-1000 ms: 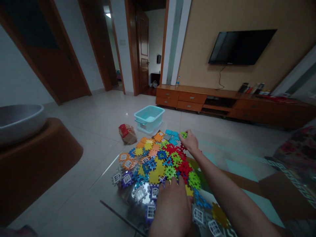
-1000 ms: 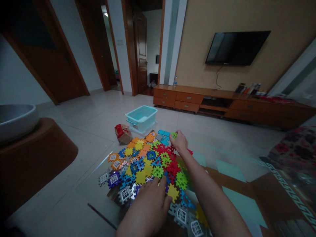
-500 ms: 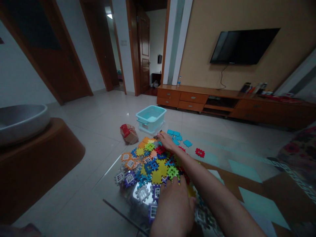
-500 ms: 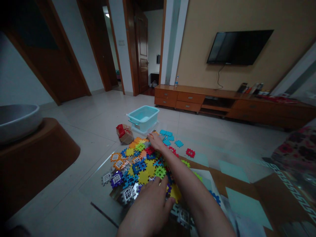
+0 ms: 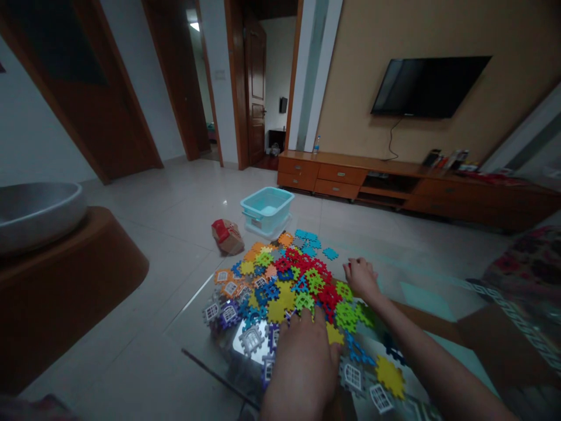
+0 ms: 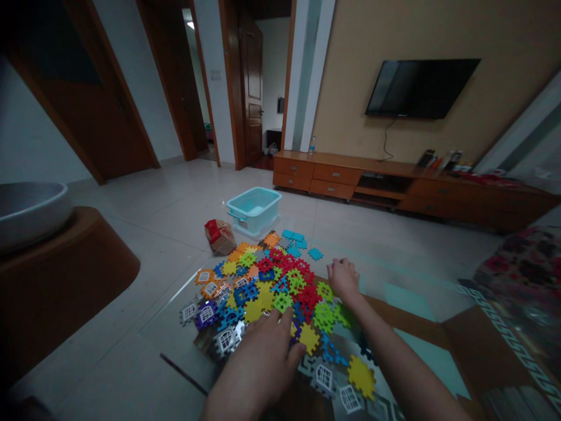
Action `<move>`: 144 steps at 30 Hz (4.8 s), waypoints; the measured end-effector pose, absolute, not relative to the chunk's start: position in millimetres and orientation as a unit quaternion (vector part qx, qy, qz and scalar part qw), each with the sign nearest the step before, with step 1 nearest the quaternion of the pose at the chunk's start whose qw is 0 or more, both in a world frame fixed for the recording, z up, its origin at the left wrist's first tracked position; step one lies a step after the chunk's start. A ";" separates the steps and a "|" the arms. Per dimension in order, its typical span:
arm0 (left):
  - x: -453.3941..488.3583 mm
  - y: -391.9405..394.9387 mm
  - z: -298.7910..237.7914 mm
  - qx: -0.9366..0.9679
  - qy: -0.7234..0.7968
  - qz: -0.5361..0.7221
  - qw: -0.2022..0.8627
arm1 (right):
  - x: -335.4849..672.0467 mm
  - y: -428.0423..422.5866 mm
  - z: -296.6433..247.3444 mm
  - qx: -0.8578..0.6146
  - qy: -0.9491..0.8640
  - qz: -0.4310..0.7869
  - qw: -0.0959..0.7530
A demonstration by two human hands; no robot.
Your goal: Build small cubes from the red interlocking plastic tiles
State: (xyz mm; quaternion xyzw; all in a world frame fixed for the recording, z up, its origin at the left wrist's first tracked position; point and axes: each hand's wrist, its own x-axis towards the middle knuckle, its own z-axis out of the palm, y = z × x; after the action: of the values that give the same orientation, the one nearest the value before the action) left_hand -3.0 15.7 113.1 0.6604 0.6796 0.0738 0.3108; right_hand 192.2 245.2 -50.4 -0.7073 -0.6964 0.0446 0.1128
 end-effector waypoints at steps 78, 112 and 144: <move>-9.5 14.8 103.0 0.682 0.676 0.025 0.277 | 232.2 35.2 -60.5 -0.531 -0.818 0.051 0.215; -21.7 6.0 105.0 0.682 0.674 0.050 0.279 | 214.6 39.8 -65.5 -0.461 -0.860 -0.008 0.220; -27.7 1.6 113.6 0.666 0.684 0.044 0.293 | 207.7 127.7 -55.2 -0.510 -0.839 -0.048 0.185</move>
State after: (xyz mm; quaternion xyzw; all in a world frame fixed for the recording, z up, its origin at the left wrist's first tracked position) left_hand -27.7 1.6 113.6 0.6664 0.6840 0.0443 0.2933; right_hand 207.7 127.7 -55.2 -0.5097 -0.8387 -0.0484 0.1854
